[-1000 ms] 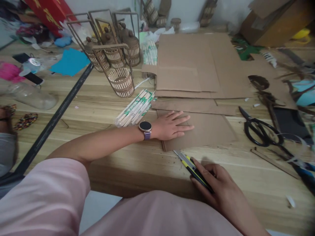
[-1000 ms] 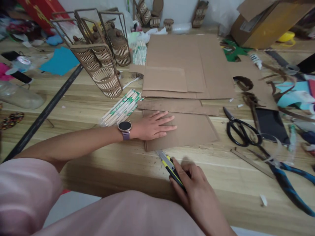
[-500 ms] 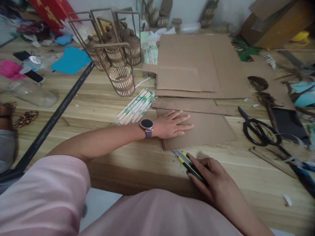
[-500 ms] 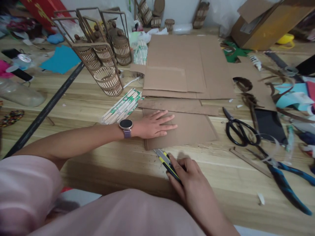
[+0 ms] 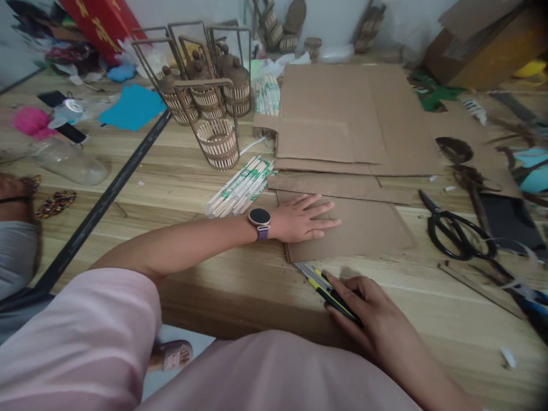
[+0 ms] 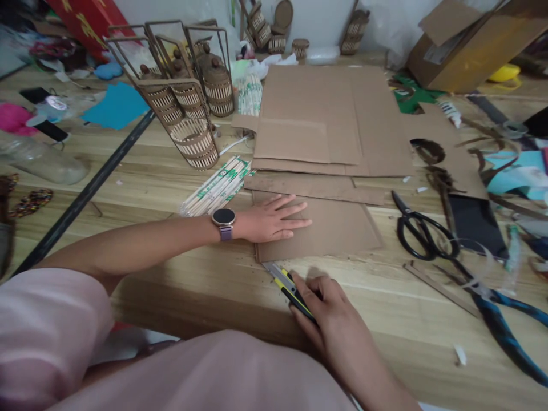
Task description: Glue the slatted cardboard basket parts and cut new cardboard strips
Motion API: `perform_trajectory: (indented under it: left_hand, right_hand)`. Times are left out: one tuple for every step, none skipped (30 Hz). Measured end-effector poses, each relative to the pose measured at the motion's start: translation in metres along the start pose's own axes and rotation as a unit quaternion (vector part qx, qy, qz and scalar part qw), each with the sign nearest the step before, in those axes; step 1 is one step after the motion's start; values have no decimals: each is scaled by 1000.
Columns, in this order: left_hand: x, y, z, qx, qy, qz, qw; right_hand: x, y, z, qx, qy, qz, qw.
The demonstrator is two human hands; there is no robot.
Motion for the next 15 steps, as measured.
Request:
perform_trajectory:
  left_hand:
    - [0,0,0,-1,-1,1,1000]
    - [1,0,1,-2,-2,3,1000]
    - [1,0,1,-4,-4,4,1000]
    - [1,0,1,-5,-5,6,1000]
    - [1,0,1,-7,-7,8,1000]
    - [1,0,1,-8,-9,9,1000]
    - [2,0,1,-8,-10,10,1000]
    - [2,0,1,-8,-9,12,1000]
    - [2,1,2,-8,-8,13,1000]
    - [2,1,2,-8,-7,14,1000]
    - [3,1,2,-9,-5,16,1000]
    - [3,1,3,-11,-4,17,1000]
    - [3,1,3,-14,-5,19,1000]
    - [3,1,3,-18,-8,21,1000]
    - [3,1,3,-22,-12,24,999]
  right_hand:
    - [-1,2,-2,15,9,-2,1000]
    - [-2,4,-5,27,19,-5,999]
    - [-4,6,-7,37,27,-8,999]
    - [-5,9,-9,45,35,-12,998]
    - [-7,11,-10,49,41,-17,998]
    - [-9,13,-11,50,47,-23,997]
    - [-11,14,-12,54,52,-28,997]
    - [-14,15,-11,59,56,-32,996]
    - [-17,16,-10,66,60,-34,995]
    - [-20,16,-9,72,63,-36,995]
    - [-23,16,-8,78,65,-37,994]
    - [-25,17,-7,83,68,-38,993]
    - [-28,17,-7,85,70,-41,993]
    - [-30,19,-7,85,72,-47,993]
    - [-31,21,-8,86,73,-54,992]
Point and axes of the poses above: each hand's wrist, its own y-axis towards the middle knuckle, its own z-axis out of the palm, x = y × z, the point moved 4 cm from there along y, towards the middle knuckle, and after that the axes turned 4 degrees about x, right-handed, at the moved point
